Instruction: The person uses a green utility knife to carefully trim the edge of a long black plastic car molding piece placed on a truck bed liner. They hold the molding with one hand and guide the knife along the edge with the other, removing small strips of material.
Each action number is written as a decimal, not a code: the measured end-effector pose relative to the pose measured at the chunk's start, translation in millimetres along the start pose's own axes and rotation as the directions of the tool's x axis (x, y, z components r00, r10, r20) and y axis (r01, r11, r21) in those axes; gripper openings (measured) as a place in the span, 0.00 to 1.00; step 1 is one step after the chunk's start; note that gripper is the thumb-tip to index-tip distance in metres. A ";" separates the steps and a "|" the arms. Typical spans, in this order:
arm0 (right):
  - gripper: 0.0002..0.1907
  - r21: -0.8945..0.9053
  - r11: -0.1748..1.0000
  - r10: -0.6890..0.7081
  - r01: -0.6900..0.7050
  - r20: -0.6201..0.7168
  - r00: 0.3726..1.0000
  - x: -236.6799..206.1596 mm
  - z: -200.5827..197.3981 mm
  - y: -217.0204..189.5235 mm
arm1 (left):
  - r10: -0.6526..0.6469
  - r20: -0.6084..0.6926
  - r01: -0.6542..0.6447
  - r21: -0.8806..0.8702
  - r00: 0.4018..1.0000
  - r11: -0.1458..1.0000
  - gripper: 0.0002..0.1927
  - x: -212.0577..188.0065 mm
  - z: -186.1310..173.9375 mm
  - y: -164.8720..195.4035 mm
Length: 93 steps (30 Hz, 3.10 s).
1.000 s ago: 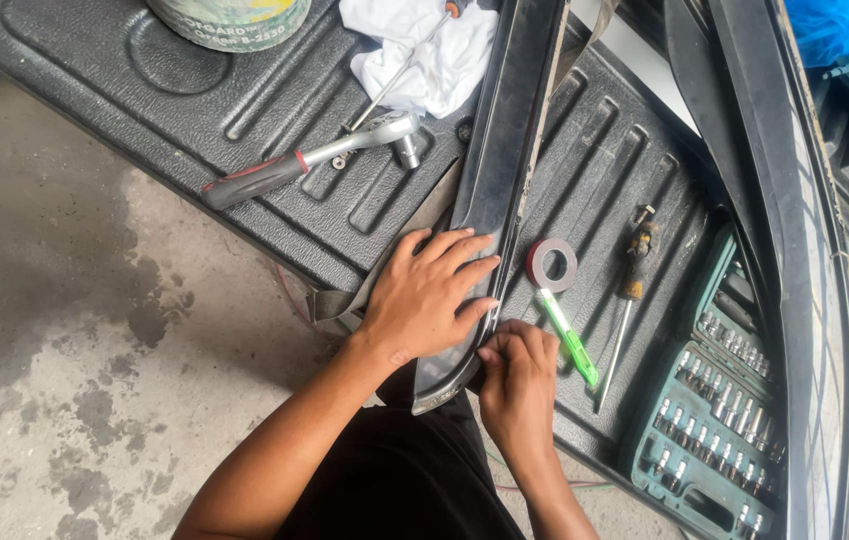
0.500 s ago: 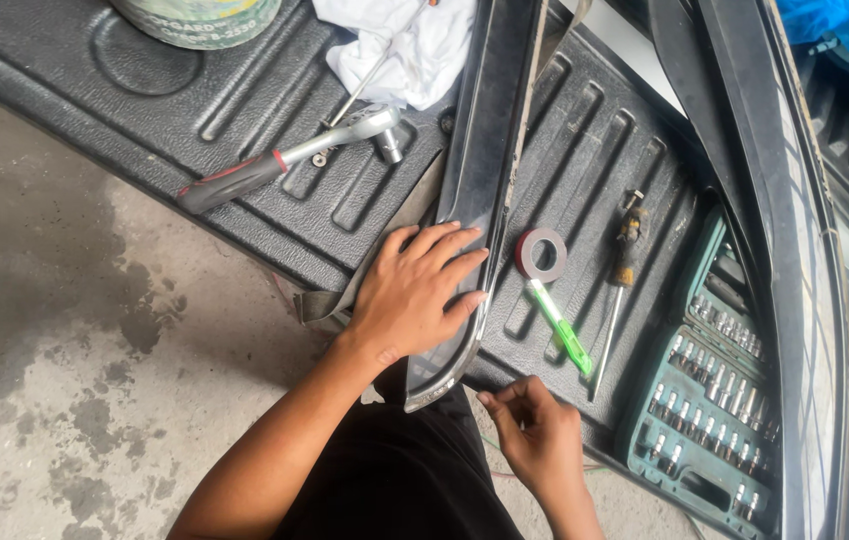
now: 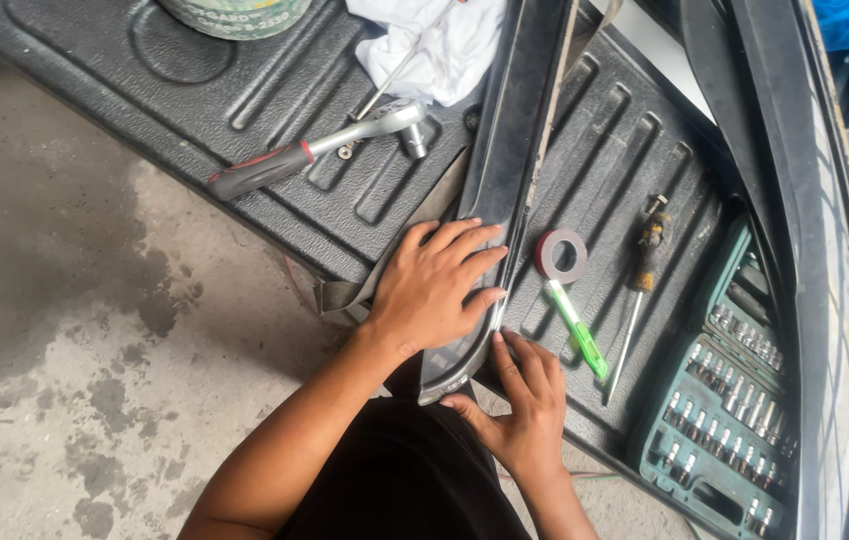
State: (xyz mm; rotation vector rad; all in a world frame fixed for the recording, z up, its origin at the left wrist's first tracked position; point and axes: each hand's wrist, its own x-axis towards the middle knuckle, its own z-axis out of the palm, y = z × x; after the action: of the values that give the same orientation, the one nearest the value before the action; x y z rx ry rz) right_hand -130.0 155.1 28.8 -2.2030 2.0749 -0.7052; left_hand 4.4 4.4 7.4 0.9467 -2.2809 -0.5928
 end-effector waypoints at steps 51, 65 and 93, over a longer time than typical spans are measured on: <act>0.17 -0.161 0.961 0.188 -0.224 -0.210 0.959 0.6 -13.4 48.7 | 0.014 -0.006 -0.014 -0.010 1.000 1.000 0.24 -2.4 3.4 -3.4; 0.11 0.422 0.718 0.649 -0.554 -0.117 0.752 -9.8 -2.8 58.7 | 0.013 -0.035 -0.014 -0.031 0.999 0.999 0.20 -3.6 -2.7 -7.0; 0.25 0.607 0.535 0.627 -0.588 0.182 0.758 -18.4 82.3 62.9 | -0.034 -0.376 -0.085 -0.296 0.926 0.951 0.09 -43.3 3.0 -14.9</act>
State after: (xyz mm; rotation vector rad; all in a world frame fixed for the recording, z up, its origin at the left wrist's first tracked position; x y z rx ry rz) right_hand -160.7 142.9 -71.1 -0.9945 1.9918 -1.1534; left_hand 34.2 27.4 -18.7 0.7953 -1.7921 -0.6667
